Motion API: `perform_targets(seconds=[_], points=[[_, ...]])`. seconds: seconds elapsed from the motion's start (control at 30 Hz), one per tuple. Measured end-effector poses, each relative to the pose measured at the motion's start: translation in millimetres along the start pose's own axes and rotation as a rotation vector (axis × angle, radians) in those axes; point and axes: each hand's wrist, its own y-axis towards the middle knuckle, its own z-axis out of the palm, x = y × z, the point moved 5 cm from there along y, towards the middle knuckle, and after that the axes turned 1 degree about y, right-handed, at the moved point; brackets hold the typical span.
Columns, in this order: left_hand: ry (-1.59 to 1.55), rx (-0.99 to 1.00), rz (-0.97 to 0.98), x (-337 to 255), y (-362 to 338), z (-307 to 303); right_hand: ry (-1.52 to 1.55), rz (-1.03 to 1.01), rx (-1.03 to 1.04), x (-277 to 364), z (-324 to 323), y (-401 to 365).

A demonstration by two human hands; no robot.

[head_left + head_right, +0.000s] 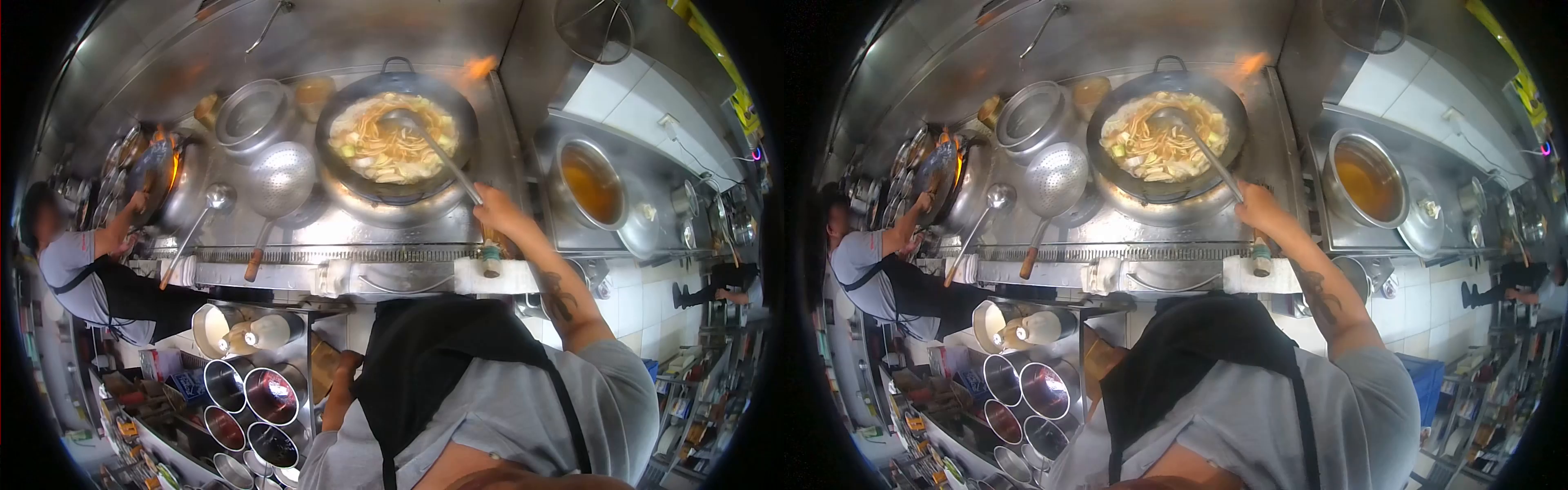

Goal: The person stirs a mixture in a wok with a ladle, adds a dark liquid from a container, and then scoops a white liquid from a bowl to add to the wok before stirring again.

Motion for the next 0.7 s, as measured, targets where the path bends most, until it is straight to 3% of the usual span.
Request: perform_targets(seconds=[0.07,0.17,0.27,0.33,0.47,0.57,0.6,0.7], points=[[-0.008,-0.001,-0.003,2,-2,3,0.026,0.085,0.013,4,-11,4],[-0.017,-0.001,-0.008,5,-5,7,-0.033,-0.063,-0.229,-4,-22,13],[-0.020,0.004,-0.007,6,-5,12,0.164,0.082,-0.211,-22,-29,34],[-0.019,0.007,-0.009,6,-6,13,0.182,0.044,-0.248,-21,-35,47],[-0.018,0.005,-0.011,7,-8,16,0.331,0.203,-0.096,-7,-36,64],[-0.026,0.006,-0.012,8,-11,18,0.426,0.153,-0.139,-9,-1,85],[-0.026,0.009,-0.014,9,-11,19,0.676,0.089,-0.026,4,8,77],[-0.032,0.013,-0.007,7,-11,19,1.000,0.452,0.132,44,40,64]])
